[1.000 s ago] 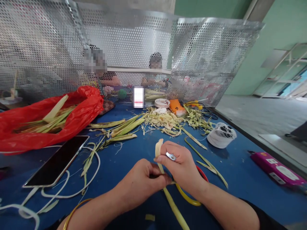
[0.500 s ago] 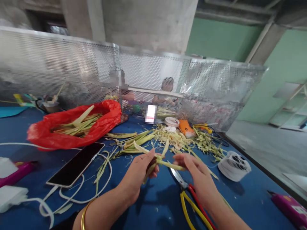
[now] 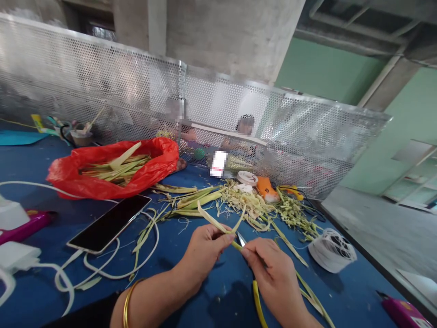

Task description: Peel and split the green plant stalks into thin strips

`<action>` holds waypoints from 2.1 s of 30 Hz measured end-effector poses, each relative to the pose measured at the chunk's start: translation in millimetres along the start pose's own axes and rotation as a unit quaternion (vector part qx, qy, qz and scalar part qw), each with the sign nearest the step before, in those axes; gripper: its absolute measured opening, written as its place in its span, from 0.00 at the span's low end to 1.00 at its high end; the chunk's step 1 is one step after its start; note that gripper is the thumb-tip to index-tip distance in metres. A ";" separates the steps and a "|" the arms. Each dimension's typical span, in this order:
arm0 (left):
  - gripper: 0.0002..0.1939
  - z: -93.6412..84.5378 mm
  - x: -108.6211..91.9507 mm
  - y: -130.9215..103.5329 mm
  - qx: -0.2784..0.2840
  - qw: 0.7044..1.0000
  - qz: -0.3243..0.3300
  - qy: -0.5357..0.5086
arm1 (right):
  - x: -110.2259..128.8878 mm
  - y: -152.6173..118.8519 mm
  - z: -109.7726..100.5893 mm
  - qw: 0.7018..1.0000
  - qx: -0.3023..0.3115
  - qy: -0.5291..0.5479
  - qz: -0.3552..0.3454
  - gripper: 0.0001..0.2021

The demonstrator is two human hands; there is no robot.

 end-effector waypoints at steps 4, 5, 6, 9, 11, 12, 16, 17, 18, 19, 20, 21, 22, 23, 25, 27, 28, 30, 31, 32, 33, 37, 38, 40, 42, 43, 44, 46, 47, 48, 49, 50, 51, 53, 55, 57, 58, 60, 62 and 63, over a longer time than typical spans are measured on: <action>0.18 -2.5 3.1 3.5 0.015 0.999 -0.016 -0.027 | -8.5 3.3 0.2 0.998 0.006 0.022 0.050 0.14; 0.18 -3.1 2.1 3.5 0.028 0.999 -0.025 -0.035 | -11.6 5.0 0.1 0.996 0.013 0.037 0.075 0.14; 0.18 -3.6 0.6 3.1 0.041 0.998 -0.035 -0.041 | -14.4 7.0 -0.1 0.993 0.020 0.055 0.098 0.14; 0.22 -3.2 -4.4 0.1 0.061 0.995 -0.060 -0.041 | -18.3 12.2 -0.9 0.984 0.023 0.121 0.130 0.12; 0.24 -1.2 -5.0 -2.1 0.064 0.995 -0.070 -0.021 | -17.3 13.4 -0.3 0.975 0.017 0.167 0.144 0.12; 0.24 0.1 -4.4 -2.9 0.068 0.995 -0.073 -0.010 | -16.3 13.2 0.4 0.968 0.015 0.192 0.161 0.12; 0.23 3.0 -1.8 -3.8 0.079 0.993 -0.077 0.034 | -11.9 11.3 0.6 0.939 0.011 0.261 0.225 0.11; 0.23 2.7 -2.0 -3.5 0.077 0.993 -0.077 0.044 | -11.0 11.8 -0.9 0.936 0.017 0.263 0.232 0.11; 0.24 2.1 -2.6 -3.1 0.072 0.993 -0.077 0.053 | -10.1 12.9 -3.1 0.937 0.030 0.259 0.234 0.11; 0.24 1.4 -3.2 -2.7 0.068 0.993 -0.076 0.059 | -9.4 14.5 -5.7 0.939 0.045 0.250 0.230 0.11; 0.23 0.8 -3.7 -2.3 0.064 0.993 -0.074 0.062 | -8.9 16.3 -8.5 0.944 0.059 0.238 0.222 0.12; 0.22 0.4 -3.7 -1.9 0.061 0.993 -0.071 0.066 | -8.7 18.0 -11.2 0.949 0.071 0.224 0.212 0.12; 0.22 0.4 -3.3 -1.8 0.061 0.993 -0.068 0.071 | -8.7 19.3 -13.2 0.954 0.079 0.211 0.200 0.12; 0.21 0.9 -2.2 -1.9 0.066 0.993 -0.065 0.076 | -9.2 20.1 -14.3 0.957 0.082 0.202 0.190 0.12; 0.20 2.7 0.8 -2.8 0.081 0.991 -0.061 0.089 | -11.0 19.7 -13.3 0.958 0.077 0.200 0.189 0.10; 0.19 5.2 3.4 -4.5 0.105 0.987 -0.060 0.102 | -13.1 17.1 -9.1 0.958 0.052 0.205 0.192 0.09; 0.19 6.2 4.1 -5.4 0.115 0.986 -0.062 0.104 | -13.8 15.4 -6.5 0.961 0.033 0.202 0.187 0.08; 0.17 7.5 4.0 -7.0 0.128 0.984 -0.072 0.104 | -13.6 12.0 -1.8 0.972 -0.002 0.179 0.149 0.09; 0.16 7.9 3.5 -7.5 0.131 0.983 -0.079 0.101 | -12.9 10.4 0.2 0.980 -0.014 0.160 0.119 0.10; 0.15 8.2 2.9 -8.0 0.133 0.983 -0.085 0.097 | -12.1 8.9 1.8 0.986 -0.021 0.140 0.091 0.10; 0.15 8.5 2.3 -8.4 0.136 0.983 -0.087 0.093 | -11.7 7.6 3.3 0.990 -0.030 0.120 0.068 0.11; 0.14 9.8 2.2 -10.3 0.154 0.983 -0.070 0.071 | -15.3 5.0 8.0 0.993 -0.071 0.075 0.055 0.10; 0.14 9.9 2.8 -10.5 0.152 0.984 -0.068 0.065 | -17.2 5.1 8.7 0.992 -0.077 0.073 0.061 0.09; 0.13 9.4 3.6 -10.1 0.141 0.986 -0.074 0.046 | -20.0 5.6 8.1 0.992 -0.070 0.071 0.073 0.10; 0.13 7.5 3.2 -8.3 0.119 0.990 -0.078 0.012 | -19.7 6.0 3.5 0.993 -0.072 0.052 0.075 0.08; 0.13 6.1 2.2 -7.0 0.106 0.991 -0.076 -0.010 | -18.0 5.8 -0.1 0.993 -0.087 0.033 0.068 0.08; 0.14 4.5 0.9 -5.6 0.093 0.992 -0.073 -0.033 | -15.5 5.4 -4.0 0.992 -0.110 0.013 0.055 0.08; 0.15 1.2 -2.5 -3.2 0.067 0.993 -0.059 -0.076 | -9.2 3.8 -9.5 0.989 -0.147 -0.014 0.025 0.08; 0.17 -0.1 -4.3 -2.5 0.058 0.993 -0.050 -0.094 | -6.4 3.0 -9.9 0.990 -0.141 -0.012 0.020 0.08; 0.18 -0.9 -5.8 -2.2 0.052 0.992 -0.042 -0.111 | -4.4 2.4 -8.3 0.993 -0.116 0.003 0.027 0.09; 0.19 -1.2 -6.9 -2.4 0.047 0.990 -0.036 -0.125 | -3.1 2.0 -4.9 0.995 -0.081 0.028 0.046 0.09; 0.19 -1.0 -7.7 -2.9 0.043 0.989 -0.033 -0.135 | -2.6 1.7 -0.3 0.995 -0.044 0.059 0.073 0.10; 0.19 -0.4 -8.1 -3.7 0.039 0.989 -0.034 -0.141 | -2.7 1.4 5.1 0.990 -0.015 0.092 0.105 0.10; 0.20 1.5 -7.9 -5.5 0.027 0.989 -0.046 -0.140 | -3.4 0.8 15.6 0.972 0.015 0.167 0.167 0.11; 0.21 3.5 -7.0 -6.8 0.010 0.989 -0.059 -0.133 | -3.7 -0.2 23.7 0.945 0.029 0.241 0.221 0.13; 0.20 5.1 -5.8 -7.4 0.000 0.990 -0.065 -0.124 | -3.0 -1.6 28.5 0.914 0.039 0.308 0.262 0.15; 0.19 5.6 -5.3 -7.4 -0.002 0.991 -0.064 -0.121 | -2.4 -2.3 29.7 0.900 0.042 0.335 0.276 0.16; 0.16 6.5 -4.7 -7.1 0.009 0.992 -0.055 -0.115 | -0.9 -3.3 30.6 0.883 0.039 0.370 0.286 0.15; 0.13 7.1 -4.9 -6.7 0.029 0.992 -0.042 -0.117 | 0.5 -3.7 30.1 0.888 0.031 0.374 0.268 0.14; 0.13 7.2 -5.3 -6.7 0.036 0.991 -0.039 -0.121 | 1.2 -3.7 29.5 0.895 0.028 0.366 0.252 0.14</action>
Point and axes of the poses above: each hand's wrist, its own y-axis towards the middle knuckle, its own z-axis out of the palm, x = y × z, the point moved 1 cm from there along y, towards the middle knuckle, and after that the axes turned 8 degrees about y, right-handed, at the moved point
